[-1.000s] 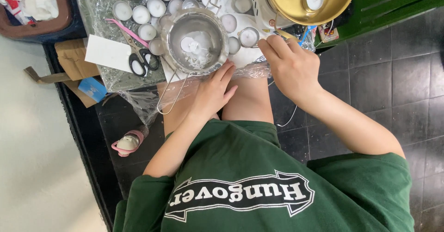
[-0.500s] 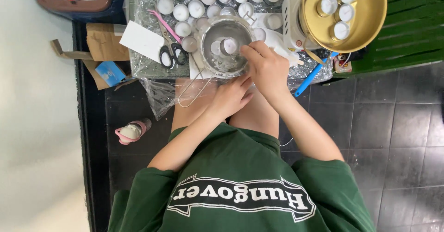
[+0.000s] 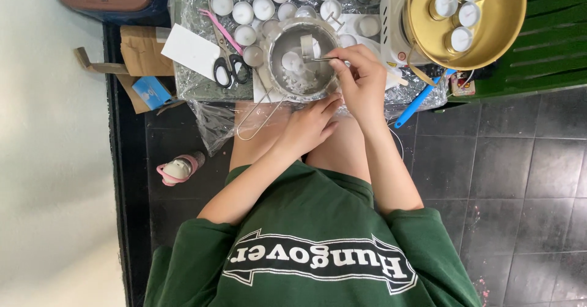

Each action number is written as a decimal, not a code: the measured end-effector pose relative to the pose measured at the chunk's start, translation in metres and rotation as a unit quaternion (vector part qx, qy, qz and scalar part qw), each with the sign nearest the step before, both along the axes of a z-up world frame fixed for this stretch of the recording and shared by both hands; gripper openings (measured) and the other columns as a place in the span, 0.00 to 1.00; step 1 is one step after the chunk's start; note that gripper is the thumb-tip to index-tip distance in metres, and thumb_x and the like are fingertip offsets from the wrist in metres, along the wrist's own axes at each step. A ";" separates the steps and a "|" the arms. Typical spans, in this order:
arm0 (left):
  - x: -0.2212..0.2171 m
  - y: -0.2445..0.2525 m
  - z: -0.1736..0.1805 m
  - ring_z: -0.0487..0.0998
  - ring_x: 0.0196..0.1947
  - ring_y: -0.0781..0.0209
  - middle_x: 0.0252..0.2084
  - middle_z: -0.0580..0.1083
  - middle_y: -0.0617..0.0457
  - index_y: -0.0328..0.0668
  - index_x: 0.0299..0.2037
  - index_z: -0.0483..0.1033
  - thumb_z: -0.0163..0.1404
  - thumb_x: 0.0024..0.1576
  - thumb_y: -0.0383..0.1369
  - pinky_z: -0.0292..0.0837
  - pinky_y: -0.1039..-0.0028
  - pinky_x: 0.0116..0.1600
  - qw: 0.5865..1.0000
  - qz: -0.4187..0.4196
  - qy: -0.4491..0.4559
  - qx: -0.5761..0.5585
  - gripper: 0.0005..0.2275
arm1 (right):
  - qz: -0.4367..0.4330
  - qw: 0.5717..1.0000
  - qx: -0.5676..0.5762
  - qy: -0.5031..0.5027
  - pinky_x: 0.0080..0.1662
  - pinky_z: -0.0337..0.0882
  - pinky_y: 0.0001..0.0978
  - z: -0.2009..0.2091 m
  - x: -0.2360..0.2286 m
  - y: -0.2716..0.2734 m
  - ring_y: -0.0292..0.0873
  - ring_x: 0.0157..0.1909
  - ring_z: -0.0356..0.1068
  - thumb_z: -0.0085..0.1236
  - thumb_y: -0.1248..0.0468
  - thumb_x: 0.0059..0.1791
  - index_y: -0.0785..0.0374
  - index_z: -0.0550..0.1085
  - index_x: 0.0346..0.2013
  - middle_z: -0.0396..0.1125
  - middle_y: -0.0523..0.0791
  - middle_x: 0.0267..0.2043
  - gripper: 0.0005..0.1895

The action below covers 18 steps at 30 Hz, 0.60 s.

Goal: Preparing and making small tealight candles by pouring wax into containers.

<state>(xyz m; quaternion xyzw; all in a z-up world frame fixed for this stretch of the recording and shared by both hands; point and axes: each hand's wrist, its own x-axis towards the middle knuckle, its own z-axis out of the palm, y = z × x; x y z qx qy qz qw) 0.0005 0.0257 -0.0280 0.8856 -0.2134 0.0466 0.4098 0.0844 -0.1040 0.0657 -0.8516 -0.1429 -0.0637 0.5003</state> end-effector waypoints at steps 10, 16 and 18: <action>0.000 0.001 0.006 0.75 0.58 0.49 0.64 0.68 0.51 0.36 0.61 0.70 0.56 0.58 0.34 0.76 0.62 0.54 1.000 0.002 0.019 0.016 0.21 | 0.049 0.961 0.198 0.187 0.38 0.66 0.20 -0.026 0.003 -0.004 0.28 0.39 0.64 0.57 0.72 0.56 0.68 0.79 0.46 0.69 0.40 0.45 0.06; 0.000 0.000 0.004 0.75 0.58 0.50 0.65 0.68 0.51 0.36 0.62 0.70 0.56 0.58 0.34 0.76 0.62 0.54 1.000 0.006 0.006 0.018 0.22 | 0.044 0.957 0.210 0.193 0.38 0.67 0.19 -0.030 0.004 -0.005 0.28 0.39 0.65 0.57 0.72 0.56 0.69 0.79 0.47 0.70 0.40 0.45 0.06; 0.000 0.000 0.004 0.75 0.57 0.49 0.65 0.68 0.51 0.36 0.62 0.69 0.56 0.58 0.34 0.77 0.62 0.53 1.000 0.005 0.014 0.019 0.22 | 0.043 0.957 0.211 0.195 0.36 0.66 0.19 -0.029 0.003 -0.006 0.28 0.37 0.64 0.57 0.72 0.56 0.69 0.79 0.47 0.69 0.40 0.45 0.06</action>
